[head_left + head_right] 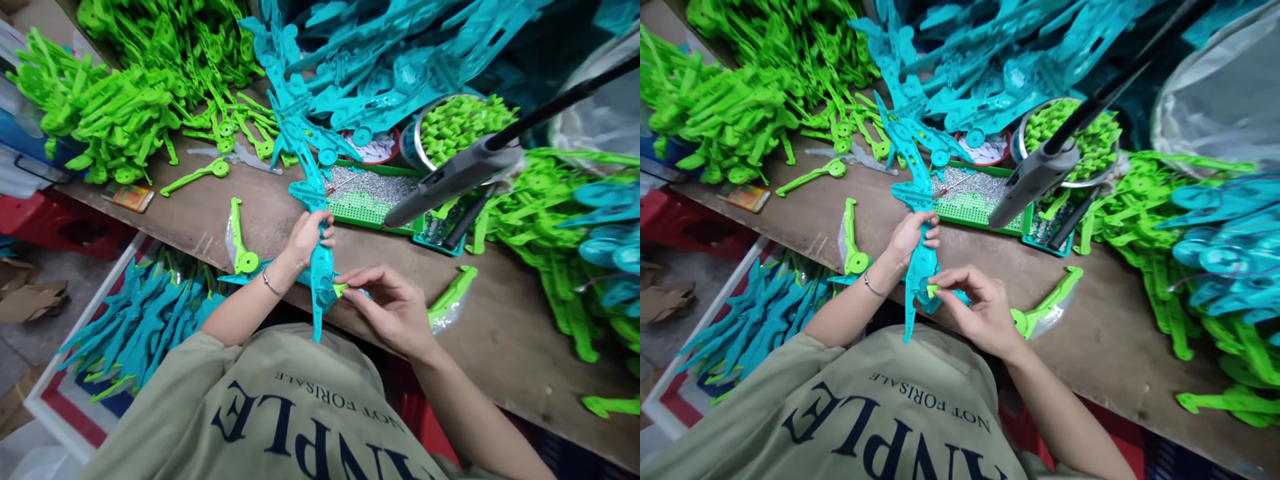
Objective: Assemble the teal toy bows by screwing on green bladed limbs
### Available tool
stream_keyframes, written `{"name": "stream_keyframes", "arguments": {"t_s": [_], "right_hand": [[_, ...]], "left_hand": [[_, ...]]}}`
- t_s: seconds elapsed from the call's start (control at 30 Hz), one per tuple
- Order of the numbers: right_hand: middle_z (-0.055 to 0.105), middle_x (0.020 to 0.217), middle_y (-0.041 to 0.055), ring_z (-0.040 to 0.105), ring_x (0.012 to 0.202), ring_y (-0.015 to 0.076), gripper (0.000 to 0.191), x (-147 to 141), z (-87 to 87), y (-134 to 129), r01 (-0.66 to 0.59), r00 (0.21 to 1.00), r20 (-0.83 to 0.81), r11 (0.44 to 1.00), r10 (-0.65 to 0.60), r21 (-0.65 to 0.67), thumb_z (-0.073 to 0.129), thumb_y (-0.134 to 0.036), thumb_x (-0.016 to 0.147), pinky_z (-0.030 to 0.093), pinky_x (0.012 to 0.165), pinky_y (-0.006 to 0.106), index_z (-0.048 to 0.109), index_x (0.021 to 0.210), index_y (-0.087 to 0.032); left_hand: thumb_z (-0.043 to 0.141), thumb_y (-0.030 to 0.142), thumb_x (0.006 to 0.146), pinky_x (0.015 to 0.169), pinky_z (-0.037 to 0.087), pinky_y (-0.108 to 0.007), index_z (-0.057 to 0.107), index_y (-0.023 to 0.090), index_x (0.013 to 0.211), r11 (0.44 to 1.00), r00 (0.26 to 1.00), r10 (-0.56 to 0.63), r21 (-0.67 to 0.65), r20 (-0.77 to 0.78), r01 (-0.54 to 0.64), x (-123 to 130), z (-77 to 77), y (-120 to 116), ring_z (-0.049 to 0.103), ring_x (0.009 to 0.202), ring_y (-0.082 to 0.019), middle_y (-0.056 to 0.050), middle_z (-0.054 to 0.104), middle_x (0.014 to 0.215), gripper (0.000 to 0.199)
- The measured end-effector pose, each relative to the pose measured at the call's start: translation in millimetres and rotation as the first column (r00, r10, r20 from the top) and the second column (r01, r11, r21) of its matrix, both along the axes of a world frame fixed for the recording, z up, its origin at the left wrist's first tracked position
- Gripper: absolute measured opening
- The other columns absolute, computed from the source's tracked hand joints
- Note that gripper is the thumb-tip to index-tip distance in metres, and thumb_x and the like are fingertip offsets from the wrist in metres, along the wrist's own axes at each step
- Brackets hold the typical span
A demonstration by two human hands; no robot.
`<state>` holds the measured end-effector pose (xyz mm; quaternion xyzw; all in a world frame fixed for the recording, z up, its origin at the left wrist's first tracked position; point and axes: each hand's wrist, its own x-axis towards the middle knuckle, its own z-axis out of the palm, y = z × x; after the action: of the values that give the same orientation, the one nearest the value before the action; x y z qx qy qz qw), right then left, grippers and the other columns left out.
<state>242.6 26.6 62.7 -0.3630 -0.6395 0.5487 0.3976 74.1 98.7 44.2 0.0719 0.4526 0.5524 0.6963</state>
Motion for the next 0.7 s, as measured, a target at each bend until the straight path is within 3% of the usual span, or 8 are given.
{"name": "stream_keyframes", "arguments": {"t_s": [0.17, 0.5, 0.7], "right_hand": [[0.081, 0.091, 0.0036, 0.079, 0.085, 0.0189, 0.007, -4, -3.4, 2, 0.008, 1.000, 0.004, 1.000, -0.008, -0.007, 0.074, -0.024, 0.087, 0.067, 0.078, 0.033, 0.068, 0.086, -0.024], [0.081, 0.091, 0.0037, 0.079, 0.084, 0.0184, 0.006, -4, -10.7, -3, -0.008, 0.999, 0.052, 0.995, 0.002, 0.102, 0.069, -0.019, 0.090, 0.066, 0.079, 0.032, 0.068, 0.087, -0.024], [0.082, 0.093, 0.0033, 0.079, 0.083, 0.0173, 0.009, -11, -9.7, -4, -0.061, 0.995, 0.095, 0.973, 0.040, 0.221, 0.065, -0.016, 0.091, 0.065, 0.077, 0.030, 0.069, 0.092, -0.024]], "left_hand": [[0.069, 0.012, 0.082, 0.038, 0.021, -0.014, 0.046, 0.019, 0.072, 1.000, 1.000, -0.001, -0.002, -0.017, 0.001, 2, -0.3, 0, 0.036, 0.044, -0.002, 0.005, 0.049, 0.069, 0.026], [0.062, 0.012, 0.088, 0.039, 0.021, -0.013, 0.043, 0.020, 0.078, 0.998, 0.985, 0.032, -0.046, -0.168, -0.040, 8, 2.3, 1, 0.036, 0.044, -0.002, 0.007, 0.048, 0.069, 0.023], [0.069, 0.016, 0.082, 0.040, 0.031, -0.012, 0.048, 0.019, 0.077, 0.999, 0.958, 0.017, -0.045, -0.286, -0.031, 7, 9.0, 0, 0.040, 0.044, -0.002, 0.007, 0.052, 0.067, 0.022]]}}
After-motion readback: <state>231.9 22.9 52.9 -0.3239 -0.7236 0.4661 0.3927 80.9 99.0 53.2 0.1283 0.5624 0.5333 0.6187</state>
